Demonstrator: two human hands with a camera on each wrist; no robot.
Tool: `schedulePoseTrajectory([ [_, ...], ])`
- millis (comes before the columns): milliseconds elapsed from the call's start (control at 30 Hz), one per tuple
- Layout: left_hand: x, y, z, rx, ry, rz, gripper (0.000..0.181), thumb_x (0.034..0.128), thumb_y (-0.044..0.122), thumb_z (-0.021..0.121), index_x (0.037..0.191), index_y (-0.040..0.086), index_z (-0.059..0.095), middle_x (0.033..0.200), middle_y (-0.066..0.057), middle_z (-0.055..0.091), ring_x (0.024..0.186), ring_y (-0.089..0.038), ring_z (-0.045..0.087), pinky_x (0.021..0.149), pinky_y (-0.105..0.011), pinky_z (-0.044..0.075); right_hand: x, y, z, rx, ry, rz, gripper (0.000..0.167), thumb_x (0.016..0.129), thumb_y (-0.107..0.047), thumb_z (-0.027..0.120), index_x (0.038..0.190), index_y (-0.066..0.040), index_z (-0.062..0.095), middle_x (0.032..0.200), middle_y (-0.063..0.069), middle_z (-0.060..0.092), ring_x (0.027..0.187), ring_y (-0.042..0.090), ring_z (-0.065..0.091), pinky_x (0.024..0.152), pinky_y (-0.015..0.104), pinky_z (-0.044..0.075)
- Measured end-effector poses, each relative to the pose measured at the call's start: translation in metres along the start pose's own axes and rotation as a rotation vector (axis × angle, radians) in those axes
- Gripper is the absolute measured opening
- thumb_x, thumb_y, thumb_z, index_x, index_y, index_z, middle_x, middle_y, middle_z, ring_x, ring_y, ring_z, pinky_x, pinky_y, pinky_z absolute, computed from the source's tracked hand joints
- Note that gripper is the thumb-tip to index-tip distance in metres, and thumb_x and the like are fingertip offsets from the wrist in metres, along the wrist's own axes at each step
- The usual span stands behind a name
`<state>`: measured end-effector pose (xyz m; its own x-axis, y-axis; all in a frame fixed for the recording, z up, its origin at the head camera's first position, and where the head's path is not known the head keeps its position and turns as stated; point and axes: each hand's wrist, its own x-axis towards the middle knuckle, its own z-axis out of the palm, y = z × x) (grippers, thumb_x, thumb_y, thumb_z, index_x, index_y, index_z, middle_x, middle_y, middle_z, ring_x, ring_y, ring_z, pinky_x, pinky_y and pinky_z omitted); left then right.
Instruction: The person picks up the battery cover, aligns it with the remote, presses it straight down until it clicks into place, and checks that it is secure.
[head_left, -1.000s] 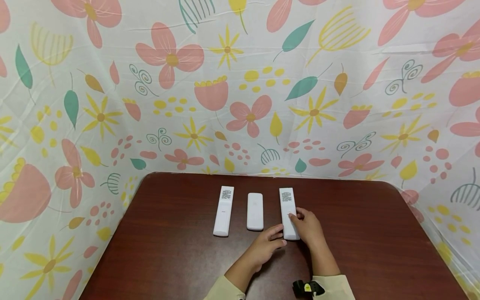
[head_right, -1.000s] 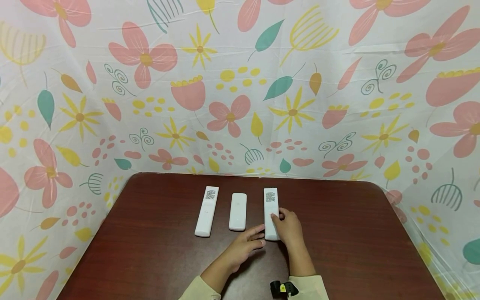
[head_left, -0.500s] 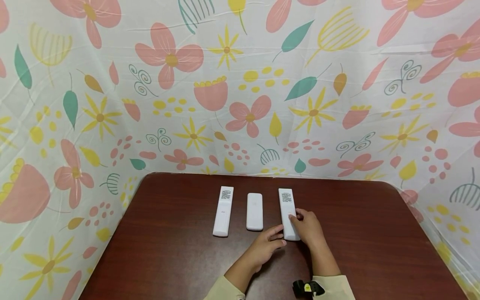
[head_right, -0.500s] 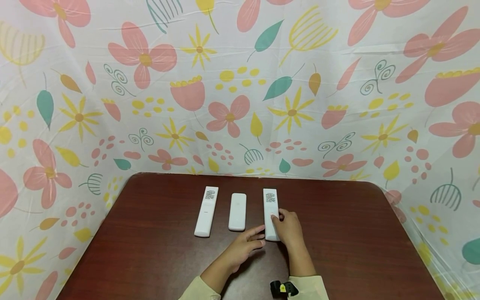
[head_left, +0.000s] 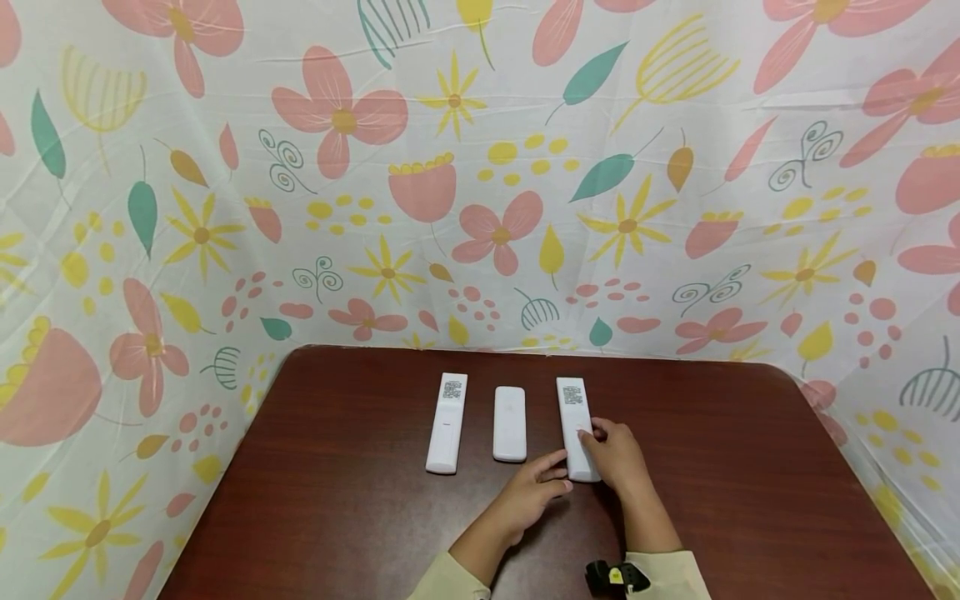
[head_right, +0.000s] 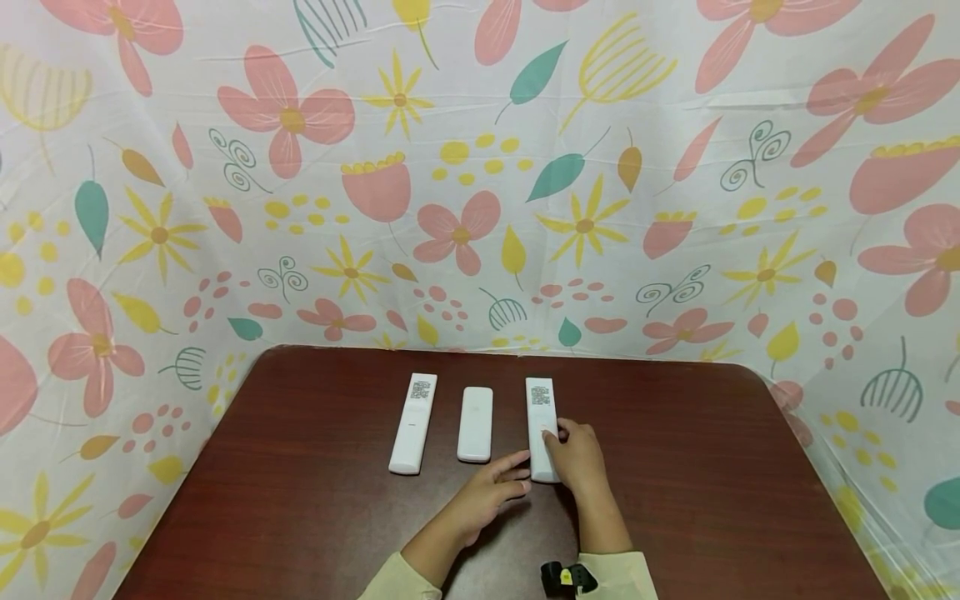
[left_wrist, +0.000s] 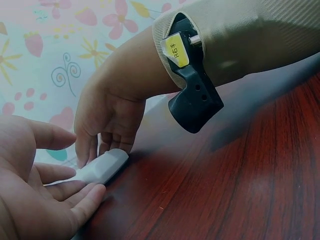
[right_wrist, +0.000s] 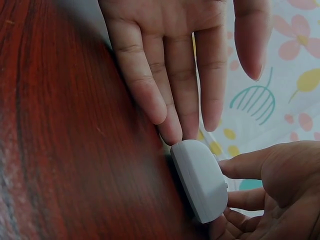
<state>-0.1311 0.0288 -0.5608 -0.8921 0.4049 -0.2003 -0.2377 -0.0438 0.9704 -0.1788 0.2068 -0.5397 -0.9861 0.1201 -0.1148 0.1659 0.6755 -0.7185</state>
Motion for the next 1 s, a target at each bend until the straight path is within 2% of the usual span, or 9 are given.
schedulePoseTrajectory([
  [233, 0.002, -0.002, 0.001, -0.016, 0.018, 0.003, 0.055, 0.0933, 0.009, 0.062, 0.147, 0.003, 0.051, 0.134, -0.022, 0.062, 0.119, -0.025, 0.063, 0.102, -0.037, 0.049, 0.000, -0.001, -0.001, 0.020, 0.004, 0.022, 0.057, 0.099, -0.026, 0.059, 0.141, 0.011, 0.048, 0.122, 0.031, 0.059, 0.111, 0.041, 0.060, 0.094, 0.053, 0.050],
  [333, 0.003, -0.003, 0.003, -0.046, 0.027, 0.019, 0.055, 0.0926, 0.007, 0.060, 0.146, 0.000, 0.050, 0.140, -0.021, 0.058, 0.122, -0.027, 0.061, 0.101, -0.035, 0.050, 0.000, -0.002, -0.002, 0.033, 0.013, 0.045, 0.059, 0.100, -0.028, 0.058, 0.143, 0.009, 0.045, 0.124, 0.030, 0.054, 0.112, 0.040, 0.056, 0.095, 0.052, 0.048],
  [467, 0.005, -0.002, 0.004, -0.090, 0.039, 0.045, 0.056, 0.0914, 0.003, 0.057, 0.146, -0.004, 0.048, 0.148, -0.021, 0.051, 0.126, -0.029, 0.057, 0.099, -0.035, 0.052, 0.000, -0.004, -0.002, 0.063, 0.053, 0.033, 0.050, 0.099, -0.023, 0.058, 0.138, 0.007, 0.049, 0.120, 0.028, 0.055, 0.107, 0.037, 0.058, 0.090, 0.045, 0.048],
  [700, 0.006, 0.000, 0.002, -0.105, 0.066, 0.062, 0.050, 0.0919, 0.003, 0.057, 0.141, -0.005, 0.051, 0.136, -0.023, 0.057, 0.110, -0.020, 0.060, 0.088, -0.033, 0.054, 0.000, -0.009, -0.004, 0.164, 0.100, -0.002, 0.031, 0.100, -0.016, 0.058, 0.124, 0.004, 0.058, 0.108, 0.022, 0.065, 0.095, 0.027, 0.064, 0.077, 0.027, 0.047],
  [833, 0.007, 0.000, 0.002, -0.105, 0.072, 0.067, 0.047, 0.0920, 0.003, 0.057, 0.138, -0.005, 0.054, 0.132, -0.024, 0.060, 0.107, -0.018, 0.061, 0.086, -0.033, 0.054, -0.001, -0.014, -0.006, 0.202, 0.086, 0.005, 0.026, 0.102, -0.018, 0.057, 0.119, 0.000, 0.063, 0.107, 0.018, 0.067, 0.092, 0.022, 0.062, 0.077, 0.026, 0.047],
  [1000, 0.004, 0.007, 0.002, -0.125, 0.083, 0.081, 0.044, 0.0931, 0.003, 0.057, 0.136, -0.004, 0.056, 0.130, -0.024, 0.061, 0.111, -0.024, 0.061, 0.089, -0.040, 0.055, -0.004, -0.021, -0.009, 0.213, 0.073, -0.003, 0.026, 0.103, -0.024, 0.055, 0.116, -0.004, 0.065, 0.107, 0.014, 0.068, 0.093, 0.019, 0.059, 0.078, 0.027, 0.046],
])
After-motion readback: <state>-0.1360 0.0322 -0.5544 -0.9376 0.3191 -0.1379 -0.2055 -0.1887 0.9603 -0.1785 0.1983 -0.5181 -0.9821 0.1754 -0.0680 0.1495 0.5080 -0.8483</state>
